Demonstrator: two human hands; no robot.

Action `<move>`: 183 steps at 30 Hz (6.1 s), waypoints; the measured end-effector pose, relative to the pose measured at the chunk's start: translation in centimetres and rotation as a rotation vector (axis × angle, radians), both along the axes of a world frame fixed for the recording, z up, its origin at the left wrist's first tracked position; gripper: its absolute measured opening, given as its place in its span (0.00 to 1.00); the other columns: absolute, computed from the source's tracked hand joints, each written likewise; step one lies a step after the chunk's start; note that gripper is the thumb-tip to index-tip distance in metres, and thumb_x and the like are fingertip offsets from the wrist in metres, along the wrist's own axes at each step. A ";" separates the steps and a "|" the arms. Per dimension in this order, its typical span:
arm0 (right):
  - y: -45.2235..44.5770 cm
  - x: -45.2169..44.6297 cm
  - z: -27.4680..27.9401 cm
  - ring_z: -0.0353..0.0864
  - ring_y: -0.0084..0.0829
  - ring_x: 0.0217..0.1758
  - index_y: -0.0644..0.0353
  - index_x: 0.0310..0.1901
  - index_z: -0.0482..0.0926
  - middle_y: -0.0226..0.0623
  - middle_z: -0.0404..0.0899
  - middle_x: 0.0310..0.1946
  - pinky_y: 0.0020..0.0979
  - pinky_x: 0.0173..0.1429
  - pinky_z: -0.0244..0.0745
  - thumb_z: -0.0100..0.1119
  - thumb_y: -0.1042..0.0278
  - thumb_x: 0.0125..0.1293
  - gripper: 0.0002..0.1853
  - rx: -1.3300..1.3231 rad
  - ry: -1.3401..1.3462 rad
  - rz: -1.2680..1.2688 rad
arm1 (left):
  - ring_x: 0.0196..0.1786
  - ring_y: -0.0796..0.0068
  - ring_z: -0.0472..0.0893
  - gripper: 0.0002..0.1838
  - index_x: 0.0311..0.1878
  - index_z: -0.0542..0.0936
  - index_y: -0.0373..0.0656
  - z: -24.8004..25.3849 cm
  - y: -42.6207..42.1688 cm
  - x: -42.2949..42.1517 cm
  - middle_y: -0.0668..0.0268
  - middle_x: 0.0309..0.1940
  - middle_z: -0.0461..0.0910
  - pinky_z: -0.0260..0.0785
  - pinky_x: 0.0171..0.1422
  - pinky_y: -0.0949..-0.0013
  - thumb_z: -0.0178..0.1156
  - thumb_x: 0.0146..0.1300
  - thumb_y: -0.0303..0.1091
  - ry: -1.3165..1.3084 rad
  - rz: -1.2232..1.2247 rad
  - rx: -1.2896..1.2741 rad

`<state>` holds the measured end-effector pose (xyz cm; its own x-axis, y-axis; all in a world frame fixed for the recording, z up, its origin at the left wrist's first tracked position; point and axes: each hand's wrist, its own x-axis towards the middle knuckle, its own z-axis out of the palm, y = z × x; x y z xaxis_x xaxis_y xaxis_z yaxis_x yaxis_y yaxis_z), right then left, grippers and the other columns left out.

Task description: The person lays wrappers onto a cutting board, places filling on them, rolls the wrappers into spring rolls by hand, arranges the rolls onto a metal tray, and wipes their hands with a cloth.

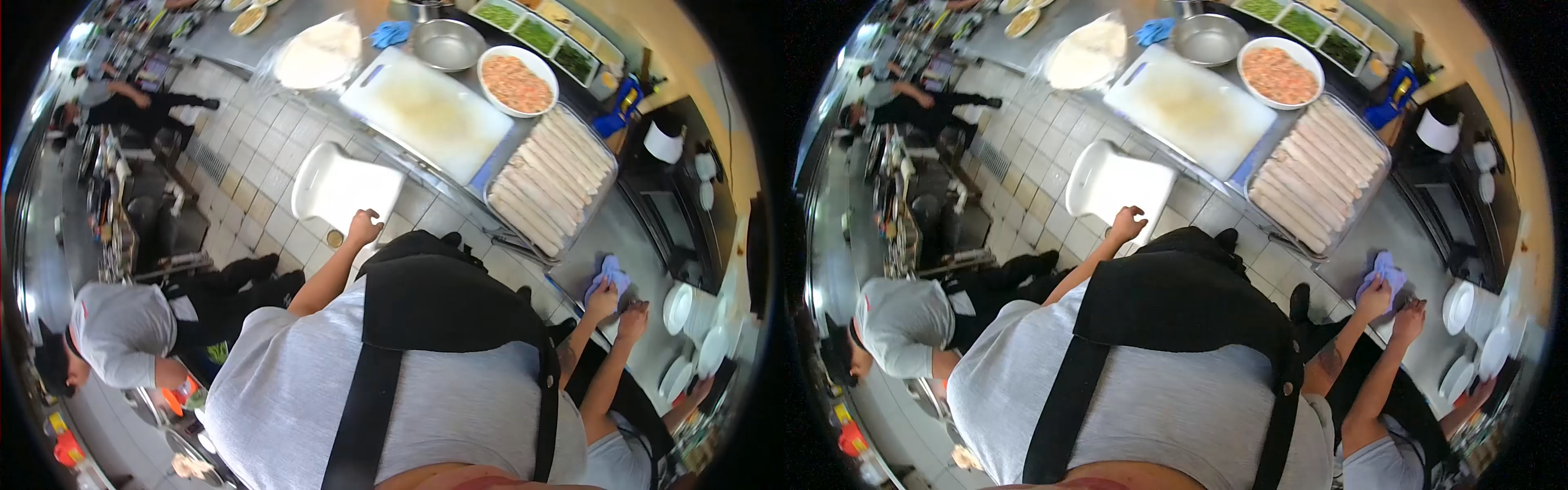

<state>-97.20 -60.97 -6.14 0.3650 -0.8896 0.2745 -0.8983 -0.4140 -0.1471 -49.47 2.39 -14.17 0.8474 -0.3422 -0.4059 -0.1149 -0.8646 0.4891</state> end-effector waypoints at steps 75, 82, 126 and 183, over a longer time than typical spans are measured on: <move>54.7 79.4 2.0 0.72 0.50 0.63 0.55 0.63 0.70 0.48 0.68 0.62 0.50 0.60 0.73 0.66 0.74 0.51 0.34 0.612 -0.640 0.808 | 0.36 0.47 0.84 0.22 0.61 0.76 0.41 10.9 2.8 37.3 0.53 0.51 0.76 0.78 0.40 0.50 0.57 0.64 0.31 -0.525 -0.387 -0.178; 55.1 80.5 2.8 0.61 0.52 0.74 0.34 0.71 0.68 0.41 0.61 0.73 0.62 0.56 0.70 0.69 0.60 0.56 0.39 0.064 0.039 1.044 | 0.40 0.46 0.82 0.23 0.59 0.78 0.40 9.0 6.0 35.1 0.54 0.55 0.76 0.76 0.41 0.49 0.57 0.57 0.21 -0.421 -0.524 -0.291; 28.3 56.1 1.7 0.86 0.37 0.36 0.69 0.48 0.84 0.44 0.87 0.39 0.38 0.42 0.79 0.70 0.58 0.63 0.21 0.888 -0.534 0.086 | 0.26 0.77 0.78 0.14 0.40 0.85 0.35 6.1 16.6 32.9 0.64 0.23 0.82 0.69 0.31 0.71 0.66 0.65 0.39 0.431 -0.182 -0.244; 41.9 17.4 -38.2 0.76 0.51 0.67 0.71 0.73 0.59 0.63 0.75 0.61 0.41 0.69 0.72 0.76 0.38 0.50 0.58 0.901 -0.484 -0.484 | 0.52 0.38 0.81 0.24 0.58 0.79 0.41 4.3 33.1 2.8 0.41 0.44 0.83 0.73 0.54 0.49 0.48 0.75 0.50 0.143 -0.261 0.254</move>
